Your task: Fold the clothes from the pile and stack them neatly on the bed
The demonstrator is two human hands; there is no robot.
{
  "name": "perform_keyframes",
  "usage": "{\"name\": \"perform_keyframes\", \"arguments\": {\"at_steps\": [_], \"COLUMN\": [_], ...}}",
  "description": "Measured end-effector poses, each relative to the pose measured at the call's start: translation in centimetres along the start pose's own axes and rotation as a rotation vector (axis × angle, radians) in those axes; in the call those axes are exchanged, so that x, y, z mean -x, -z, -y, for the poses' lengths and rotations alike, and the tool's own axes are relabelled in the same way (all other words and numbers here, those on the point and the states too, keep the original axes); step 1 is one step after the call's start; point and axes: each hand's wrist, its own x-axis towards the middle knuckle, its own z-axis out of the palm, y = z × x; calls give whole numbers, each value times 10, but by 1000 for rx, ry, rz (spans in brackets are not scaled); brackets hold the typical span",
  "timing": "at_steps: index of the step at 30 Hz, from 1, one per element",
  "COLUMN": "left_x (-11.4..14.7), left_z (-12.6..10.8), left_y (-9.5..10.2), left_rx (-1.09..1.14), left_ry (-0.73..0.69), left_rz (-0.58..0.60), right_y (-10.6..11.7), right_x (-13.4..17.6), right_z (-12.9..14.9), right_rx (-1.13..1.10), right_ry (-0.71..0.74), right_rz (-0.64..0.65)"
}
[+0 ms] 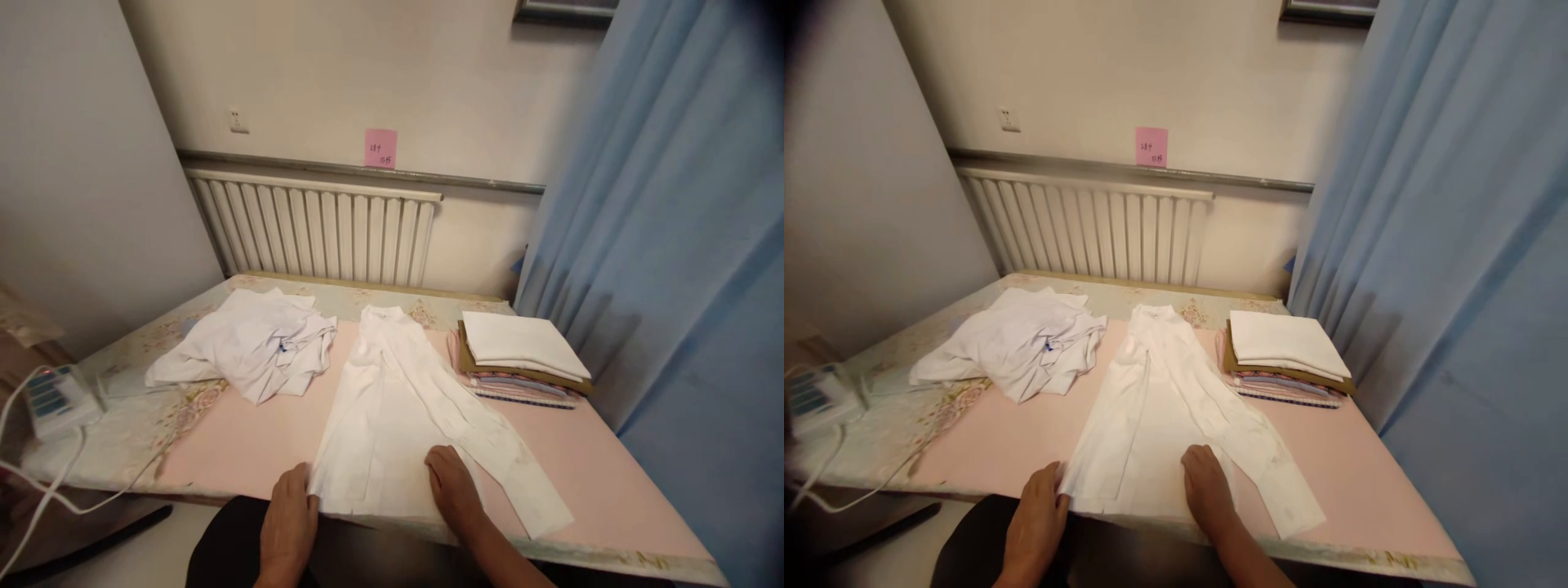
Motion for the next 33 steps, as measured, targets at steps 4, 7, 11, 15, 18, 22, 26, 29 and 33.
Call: {"name": "perform_keyframes", "arguments": {"at_steps": [4,7,11,15,18,22,26,29,33], "left_x": [-7,-10,-13,-20,-24,-18,-13,-20,-44], "left_z": [6,9,8,2,-7,-20,-27,-24,-17], "left_y": [-6,-10,-11,-7,-3,1,3,5,10], "left_rx": [-141,-179,-154,-71,-1,66,165,194,67], "left_ry": [-265,-381,-533,-664,-614,-563,-556,-307,63], "left_rz": [-60,-76,-115,-66,-30,32,202,74,205], "right_y": [0,-1,-2,-2,-2,-2,-2,-2,-1], "right_x": [0,0,1,0,0,0,0,0,0], "right_z": [0,-1,-3,-3,-2,-2,-2,-2,-1], "right_rx": [-16,-14,-6,4,10,14,8,6,17], "right_ry": [17,14,-2,-3,2,-12,-10,3,-14], "right_rz": [-14,-15,4,-4,-20,-16,-17,-18,-17]}}
